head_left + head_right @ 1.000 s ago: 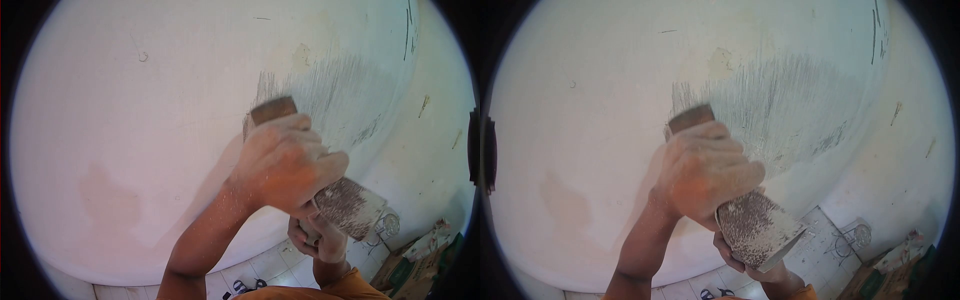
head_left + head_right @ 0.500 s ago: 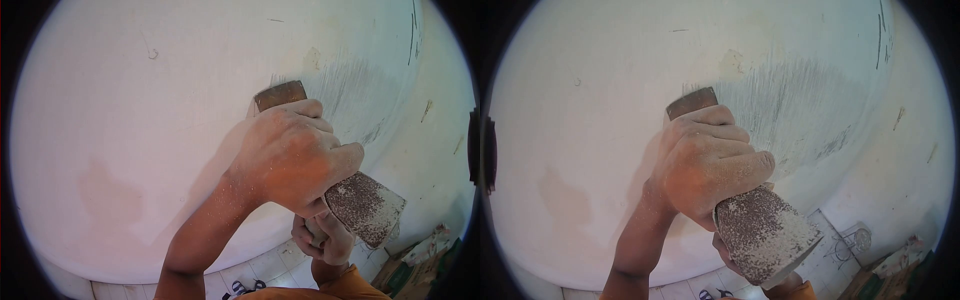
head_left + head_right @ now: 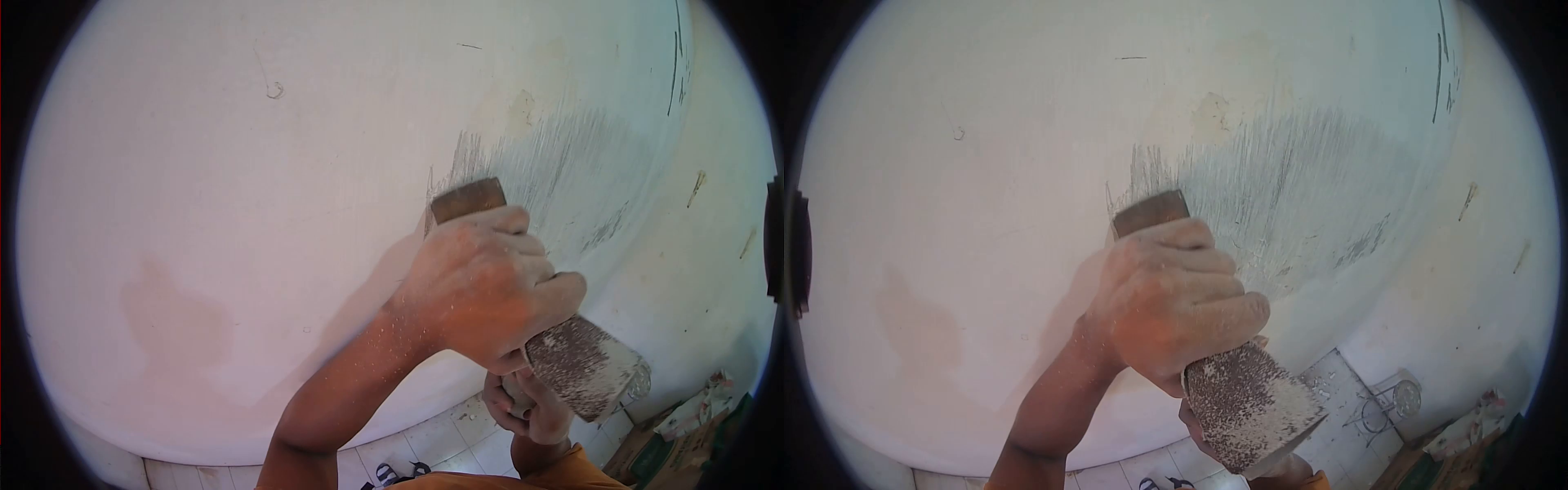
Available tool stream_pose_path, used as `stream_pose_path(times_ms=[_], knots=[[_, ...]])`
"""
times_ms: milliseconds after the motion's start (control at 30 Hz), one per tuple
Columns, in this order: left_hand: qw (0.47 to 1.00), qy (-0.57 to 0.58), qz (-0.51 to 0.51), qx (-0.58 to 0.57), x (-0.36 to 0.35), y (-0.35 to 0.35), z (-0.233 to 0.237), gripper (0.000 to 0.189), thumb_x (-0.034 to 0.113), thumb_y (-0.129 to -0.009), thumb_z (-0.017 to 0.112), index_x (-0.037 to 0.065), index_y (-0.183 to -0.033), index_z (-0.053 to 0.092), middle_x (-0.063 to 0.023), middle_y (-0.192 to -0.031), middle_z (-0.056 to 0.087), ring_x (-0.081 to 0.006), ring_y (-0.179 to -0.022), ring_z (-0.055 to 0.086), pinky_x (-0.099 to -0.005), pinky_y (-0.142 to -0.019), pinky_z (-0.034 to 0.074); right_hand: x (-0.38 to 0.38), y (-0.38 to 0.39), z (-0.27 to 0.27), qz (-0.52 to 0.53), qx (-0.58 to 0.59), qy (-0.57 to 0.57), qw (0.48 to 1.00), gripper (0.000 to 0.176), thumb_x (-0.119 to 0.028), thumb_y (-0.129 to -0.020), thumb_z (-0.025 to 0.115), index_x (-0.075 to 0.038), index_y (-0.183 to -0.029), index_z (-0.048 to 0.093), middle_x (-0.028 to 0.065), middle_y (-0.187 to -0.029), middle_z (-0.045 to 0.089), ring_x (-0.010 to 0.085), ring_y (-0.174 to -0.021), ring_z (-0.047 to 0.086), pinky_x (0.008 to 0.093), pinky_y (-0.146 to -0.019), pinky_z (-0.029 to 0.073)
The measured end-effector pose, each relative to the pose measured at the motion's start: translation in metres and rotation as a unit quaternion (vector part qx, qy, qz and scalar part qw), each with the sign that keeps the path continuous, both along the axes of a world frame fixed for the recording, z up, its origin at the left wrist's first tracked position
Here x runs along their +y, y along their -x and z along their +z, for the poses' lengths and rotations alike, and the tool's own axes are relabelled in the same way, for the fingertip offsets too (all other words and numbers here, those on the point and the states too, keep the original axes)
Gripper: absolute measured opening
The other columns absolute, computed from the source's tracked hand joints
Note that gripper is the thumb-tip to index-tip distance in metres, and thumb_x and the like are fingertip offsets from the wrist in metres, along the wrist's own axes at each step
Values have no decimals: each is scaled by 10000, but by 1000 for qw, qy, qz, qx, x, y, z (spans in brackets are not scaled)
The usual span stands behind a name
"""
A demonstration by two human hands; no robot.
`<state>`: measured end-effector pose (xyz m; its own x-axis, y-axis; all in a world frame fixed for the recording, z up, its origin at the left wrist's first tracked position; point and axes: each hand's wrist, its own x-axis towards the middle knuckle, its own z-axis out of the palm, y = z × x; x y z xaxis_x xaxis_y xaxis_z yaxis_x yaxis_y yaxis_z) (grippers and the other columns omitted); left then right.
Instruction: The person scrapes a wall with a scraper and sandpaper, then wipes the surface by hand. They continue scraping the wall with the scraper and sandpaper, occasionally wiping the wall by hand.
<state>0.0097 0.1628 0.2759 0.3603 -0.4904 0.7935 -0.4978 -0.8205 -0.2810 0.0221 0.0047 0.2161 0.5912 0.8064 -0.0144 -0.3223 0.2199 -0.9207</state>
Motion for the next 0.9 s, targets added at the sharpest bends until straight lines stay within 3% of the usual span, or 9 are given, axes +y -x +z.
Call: stream_pose_path(times_ms=[133,267,367,500,533,633,767,833,900], knots=[[1000,-2,-3,10,1,-1,1,261,284,-530,681,129,-683,539,46,-493,430,-120,-471,472,-260,-523,375,-2,-17,-24,99,-82,-94,987,412,-369,-943,383,30,-1035,424,44,-557,388,63,-308,255,200,-274,182],[999,-21,13,39,1,1,2,268,276,-507,681,137,-681,530,41,-489,424,-121,-459,471,-271,-523,373,-1,-10,-22,68,-59,-128,988,421,-353,-936,405,35,-1097,430,56,-583,400,67,-314,255,198,-277,189],[998,10,45,42,-2,5,34,298,260,-454,684,132,-639,490,-8,-480,482,-191,-475,486,-290,-649,416,-4,-15,6,62,-72,-129,987,429,-345,-935,414,42,-1119,433,64,-589,401,70,-320,271,199,-280,193],[995,16,57,74,-4,6,8,287,260,-448,689,121,-628,513,-21,-479,493,-192,-485,511,-282,-692,435,-1,-7,-8,34,-75,-93,992,410,-311,-939,415,67,-1097,430,85,-568,388,73,-316,272,192,-272,181],[994,-2,70,78,-2,8,8,279,260,-480,689,119,-654,523,-27,-490,506,-201,-494,517,-294,-693,437,4,-3,-14,0,-89,-130,988,386,-282,-939,410,80,-1075,428,101,-551,376,74,-313,260,190,-267,175],[997,-25,70,23,0,6,36,282,272,-499,697,126,-651,509,-27,-498,510,-206,-512,533,-299,-694,436,5,-7,14,27,-85,-166,982,380,-280,-944,411,78,-1070,430,101,-547,373,75,-322,270,193,-268,183],[995,-19,82,54,-3,7,37,294,279,-499,697,120,-647,500,-36,-502,510,-214,-531,549,-305,-697,433,6,-13,15,51,-104,-124,985,388,-281,-923,450,74,-1077,432,93,-543,371,72,-309,234,198,-266,180],[992,-39,89,82,-1,7,15,300,277,-493,698,112,-645,498,-37,-498,503,-216,-533,551,-306,-695,431,5,-12,0,50,-62,-132,988,381,-268,-913,459,75,-1075,433,97,-547,378,74,-302,227,204,-263,177],[993,-35,81,81,1,8,23,317,273,-483,708,108,-654,497,-34,-496,502,-216,-539,559,-308,-698,429,3,-15,-6,75,2,-174,982,386,-265,-912,462,85,-1072,433,104,-551,385,75,-302,238,206,-263,177]])
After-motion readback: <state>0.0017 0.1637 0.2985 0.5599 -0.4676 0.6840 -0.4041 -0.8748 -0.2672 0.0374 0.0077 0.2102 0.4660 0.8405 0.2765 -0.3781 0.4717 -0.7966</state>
